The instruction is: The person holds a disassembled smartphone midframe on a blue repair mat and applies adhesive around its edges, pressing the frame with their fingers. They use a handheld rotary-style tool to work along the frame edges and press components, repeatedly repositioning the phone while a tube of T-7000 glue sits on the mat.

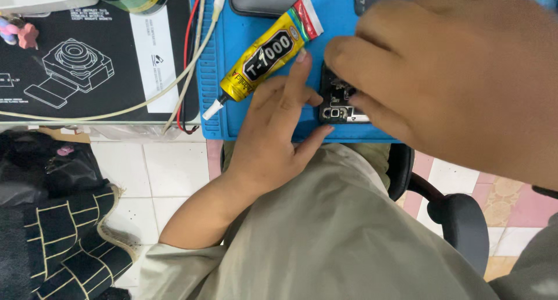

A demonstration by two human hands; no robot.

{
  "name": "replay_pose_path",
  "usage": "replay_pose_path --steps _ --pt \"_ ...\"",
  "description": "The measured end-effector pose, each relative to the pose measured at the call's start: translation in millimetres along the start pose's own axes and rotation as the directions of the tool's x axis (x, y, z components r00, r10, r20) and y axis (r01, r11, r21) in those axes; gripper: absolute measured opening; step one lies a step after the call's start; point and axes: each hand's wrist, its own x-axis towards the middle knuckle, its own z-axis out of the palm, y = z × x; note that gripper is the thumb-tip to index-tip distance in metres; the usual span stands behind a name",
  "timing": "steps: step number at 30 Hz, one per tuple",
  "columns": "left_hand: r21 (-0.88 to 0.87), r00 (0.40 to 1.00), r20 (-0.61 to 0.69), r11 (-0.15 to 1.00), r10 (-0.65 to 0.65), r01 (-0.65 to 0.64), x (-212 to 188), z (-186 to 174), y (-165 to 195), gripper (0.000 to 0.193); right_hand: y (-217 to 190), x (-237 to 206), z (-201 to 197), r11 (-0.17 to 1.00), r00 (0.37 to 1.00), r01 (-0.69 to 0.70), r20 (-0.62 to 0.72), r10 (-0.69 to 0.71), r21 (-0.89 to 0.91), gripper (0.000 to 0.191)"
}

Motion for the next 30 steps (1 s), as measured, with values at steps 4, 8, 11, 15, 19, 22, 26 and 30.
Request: replay_pose_path --steps 4,8,11,15,19,22,26,30 --pt "-0.061 0.997 0.033 0.995 -0.075 0.077 2 -1 3 0.104 0 -3 3 0.999 0.998 -0.041 0.037 0.041 -0.013 0.03" --pt "-0.018 0.998 0.0 0.998 -0.063 0.063 3 0 5 0.108 3 -5 7 0.999 0.994 0.011 -0.11 -0.006 0.049 0.032" --pt "-0.015 0.997 -0.003 0.997 -0.078 0.078 3 1 6 0.106 5 -7 10 0.994 0.991 0.031 -0.129 -0.017 0.109 0.036" --pt "-0.037 0.993 0.02 0.993 -0.114 0.115 1 1 6 0.106 1 -9 13 0.99 0.994 0.004 -0.112 0.012 0.142 0.032" --pt "0.012 0.994 0.011 0.994 -0.108 0.108 1 0 6 0.104 -5 -11 15 0.997 0.999 -0.032 -0.012 0.031 -0.066 0.031" --pt "0.027 0.995 0.002 0.994 -0.102 0.101 2 -3 7 0.104 -6 -15 20 0.998 1.0 -0.03 -0.004 0.03 -0.064 0.029" --pt "-0.077 0.997 -0.007 0.994 -0.08 0.079 5 -12 10 0.092 6 -27 33 0.946 0.971 -0.145 -0.143 0.193 0.291 0.025" --pt "-0.18 0.991 -0.043 0.977 -0.127 0.117 12 -21 15 0.057 15 -57 50 0.724 0.904 -0.298 -0.059 0.423 0.622 0.034"
